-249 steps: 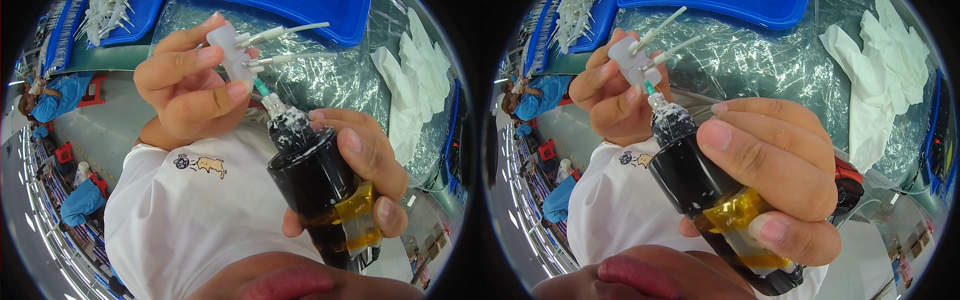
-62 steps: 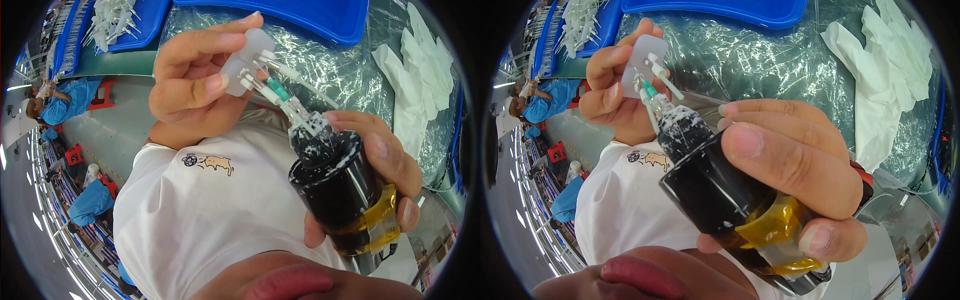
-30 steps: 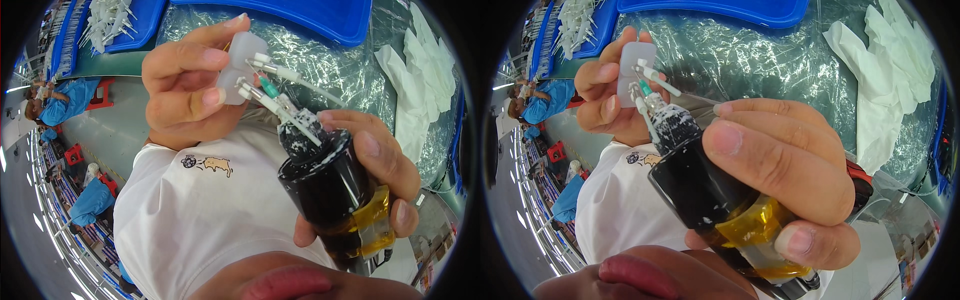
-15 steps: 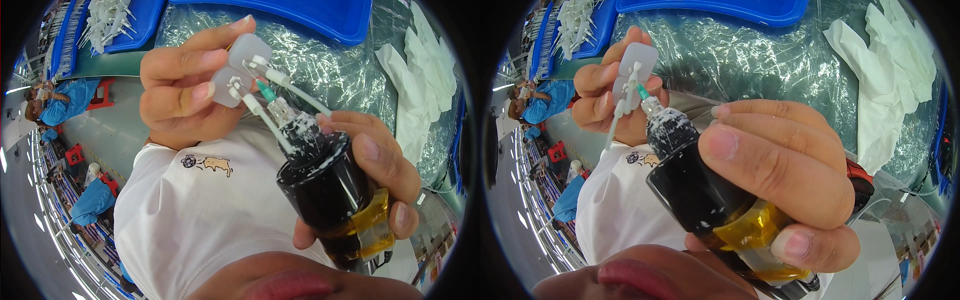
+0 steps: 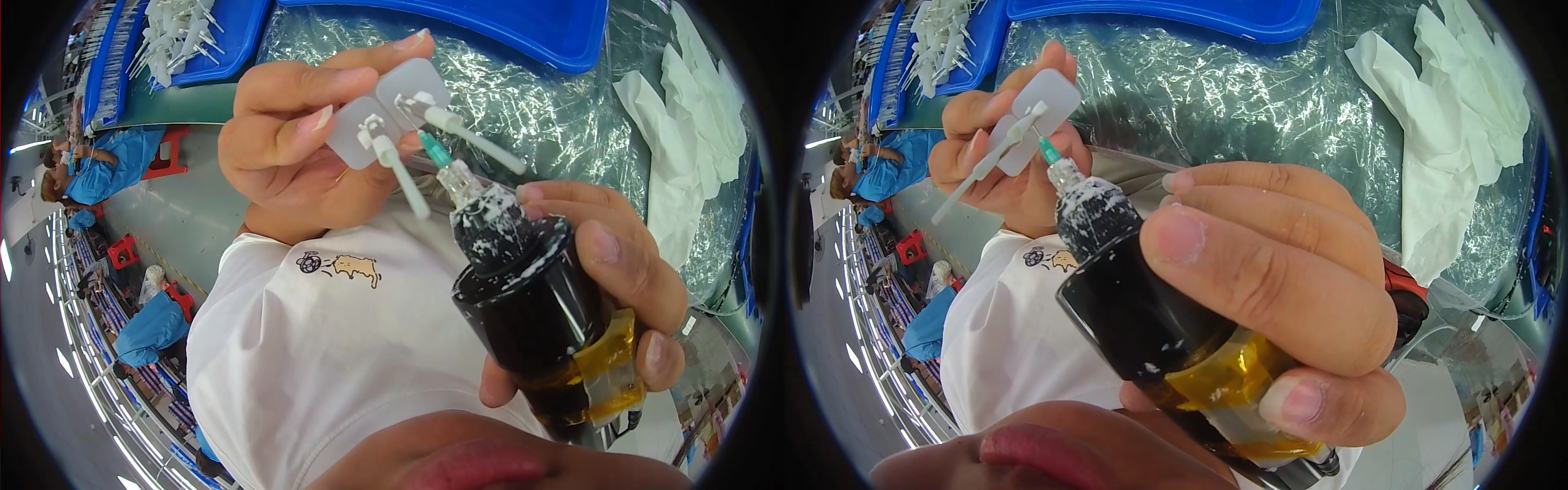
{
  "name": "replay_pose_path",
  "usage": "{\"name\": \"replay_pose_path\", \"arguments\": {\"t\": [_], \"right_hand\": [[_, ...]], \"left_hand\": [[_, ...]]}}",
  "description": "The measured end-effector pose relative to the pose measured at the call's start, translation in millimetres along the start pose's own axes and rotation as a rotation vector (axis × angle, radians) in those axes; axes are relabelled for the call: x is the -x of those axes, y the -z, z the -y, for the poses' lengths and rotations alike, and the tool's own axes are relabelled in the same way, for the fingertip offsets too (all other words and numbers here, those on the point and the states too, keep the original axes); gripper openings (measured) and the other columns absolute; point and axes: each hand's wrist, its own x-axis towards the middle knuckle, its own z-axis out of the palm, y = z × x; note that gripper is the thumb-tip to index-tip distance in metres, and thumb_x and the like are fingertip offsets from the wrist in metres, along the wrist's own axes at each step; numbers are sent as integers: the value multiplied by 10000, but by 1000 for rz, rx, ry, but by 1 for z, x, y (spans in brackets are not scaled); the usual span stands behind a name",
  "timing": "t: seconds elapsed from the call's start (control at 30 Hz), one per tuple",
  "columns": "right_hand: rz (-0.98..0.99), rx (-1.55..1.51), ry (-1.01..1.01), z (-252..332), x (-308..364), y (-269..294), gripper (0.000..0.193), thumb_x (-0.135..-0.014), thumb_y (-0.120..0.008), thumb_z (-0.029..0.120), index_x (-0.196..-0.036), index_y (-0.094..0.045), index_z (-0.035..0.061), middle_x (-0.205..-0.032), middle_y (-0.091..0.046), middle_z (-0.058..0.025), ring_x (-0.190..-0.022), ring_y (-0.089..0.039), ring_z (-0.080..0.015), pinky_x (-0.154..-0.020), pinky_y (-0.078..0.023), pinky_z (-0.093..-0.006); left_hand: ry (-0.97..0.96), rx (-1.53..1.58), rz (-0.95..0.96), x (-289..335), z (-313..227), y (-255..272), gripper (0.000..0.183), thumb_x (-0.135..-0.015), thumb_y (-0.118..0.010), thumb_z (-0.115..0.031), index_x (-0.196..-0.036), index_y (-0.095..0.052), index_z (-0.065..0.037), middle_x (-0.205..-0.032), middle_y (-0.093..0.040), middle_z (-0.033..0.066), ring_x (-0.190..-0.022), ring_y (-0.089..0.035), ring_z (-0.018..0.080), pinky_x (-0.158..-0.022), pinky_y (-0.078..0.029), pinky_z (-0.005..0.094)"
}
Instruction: Applying a substance from a manual dispenser into specific points on plastic components on an assembly line.
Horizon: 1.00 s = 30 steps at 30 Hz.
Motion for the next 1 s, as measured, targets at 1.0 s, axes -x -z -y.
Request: {"name": "replay_pose_path", "arguments": {"t": [1.0], "right_hand": [[7,3,27,-4,0,3,670,-756,-723,210,-1264,-322,35,-1049,-487,-352,-874,-574,-370,-717,-510,-343]], "left_hand": [[308,84,-24,-7,-6,4,437,-805,-685,-132,-1163,-434,-132,-1025,-526,103,-825,-656,295,-653,-598,396]]}}
